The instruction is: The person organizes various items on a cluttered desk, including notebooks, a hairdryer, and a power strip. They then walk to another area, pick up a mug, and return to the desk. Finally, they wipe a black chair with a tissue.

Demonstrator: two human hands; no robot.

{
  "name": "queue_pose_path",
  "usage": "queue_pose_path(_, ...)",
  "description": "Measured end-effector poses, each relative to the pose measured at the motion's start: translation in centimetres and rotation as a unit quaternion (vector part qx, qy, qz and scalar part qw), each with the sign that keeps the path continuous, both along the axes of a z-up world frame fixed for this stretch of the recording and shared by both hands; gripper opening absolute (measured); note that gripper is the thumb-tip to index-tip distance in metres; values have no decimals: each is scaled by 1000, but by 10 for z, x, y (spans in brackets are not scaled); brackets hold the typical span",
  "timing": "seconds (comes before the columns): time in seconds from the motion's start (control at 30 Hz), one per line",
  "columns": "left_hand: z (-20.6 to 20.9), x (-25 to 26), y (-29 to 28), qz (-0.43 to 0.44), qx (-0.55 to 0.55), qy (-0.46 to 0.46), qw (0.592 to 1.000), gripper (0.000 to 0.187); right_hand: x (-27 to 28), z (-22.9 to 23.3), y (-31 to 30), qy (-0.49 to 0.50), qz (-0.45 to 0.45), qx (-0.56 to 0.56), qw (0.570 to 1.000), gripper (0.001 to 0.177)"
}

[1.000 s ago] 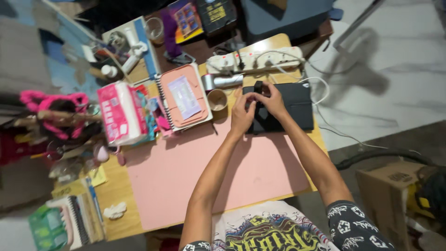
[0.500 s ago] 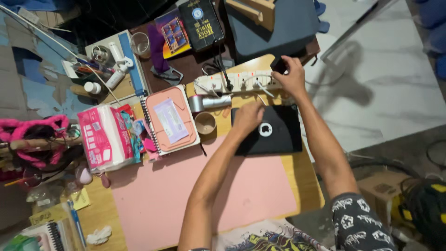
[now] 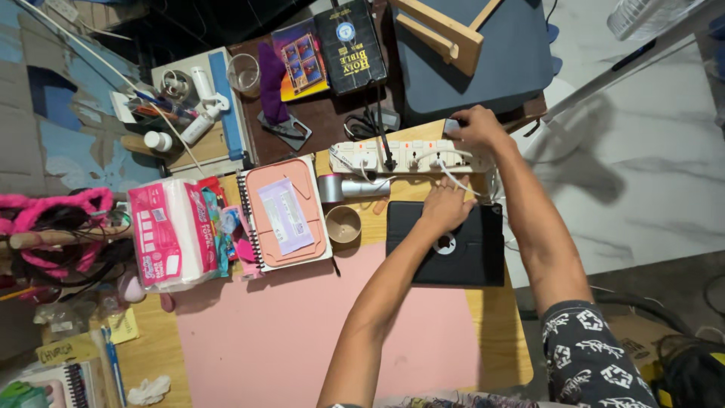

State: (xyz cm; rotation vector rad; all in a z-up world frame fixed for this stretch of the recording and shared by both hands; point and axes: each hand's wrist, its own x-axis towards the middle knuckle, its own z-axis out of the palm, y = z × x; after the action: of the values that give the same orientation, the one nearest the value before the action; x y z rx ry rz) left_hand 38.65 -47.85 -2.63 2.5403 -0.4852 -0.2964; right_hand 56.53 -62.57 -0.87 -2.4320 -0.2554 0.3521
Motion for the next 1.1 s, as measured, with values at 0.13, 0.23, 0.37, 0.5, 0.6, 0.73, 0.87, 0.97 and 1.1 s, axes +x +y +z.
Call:
queue_pose_path(0.13,-6,10,-10,9,-2,-18,1000,66,-4,22,5,18,-16,9,1000,43)
queue_pose_path(0.23,-2,17,-10,-19,40,13,999,46,-14,51,20,-94,10,10,995,36)
queue_pose_path(0.37,24,0,10,-15,-20,-49,998,40,-32,101,50,-238,-4,61,969,19)
queue_pose_path(0.5,68,-39,70,-10,-68,-9,998,35,-108,112,118,-92,23,182,979,18)
queue_pose_path(0.6,99,-56,132,5,100,40,994,23,-153,96,160,-98,140,174,970,26)
queue_pose_path(0.73,136,-59,203,32,43,-30,998,20,-162,61,197,-180,171,121,961,45)
queue_pose_path(0.87,151,-67,228,48,53,-86,994,45,-166,26,226,-219,201,8,955,62)
queue_pose_path(0.97,146,-75,231,55,130,-145,979,60,-157,14,241,-207,206,-106,950,70)
queue_pose_path(1.1,133,-85,232,41,133,-156,978,56,-161,14,238,-173,212,-134,953,63)
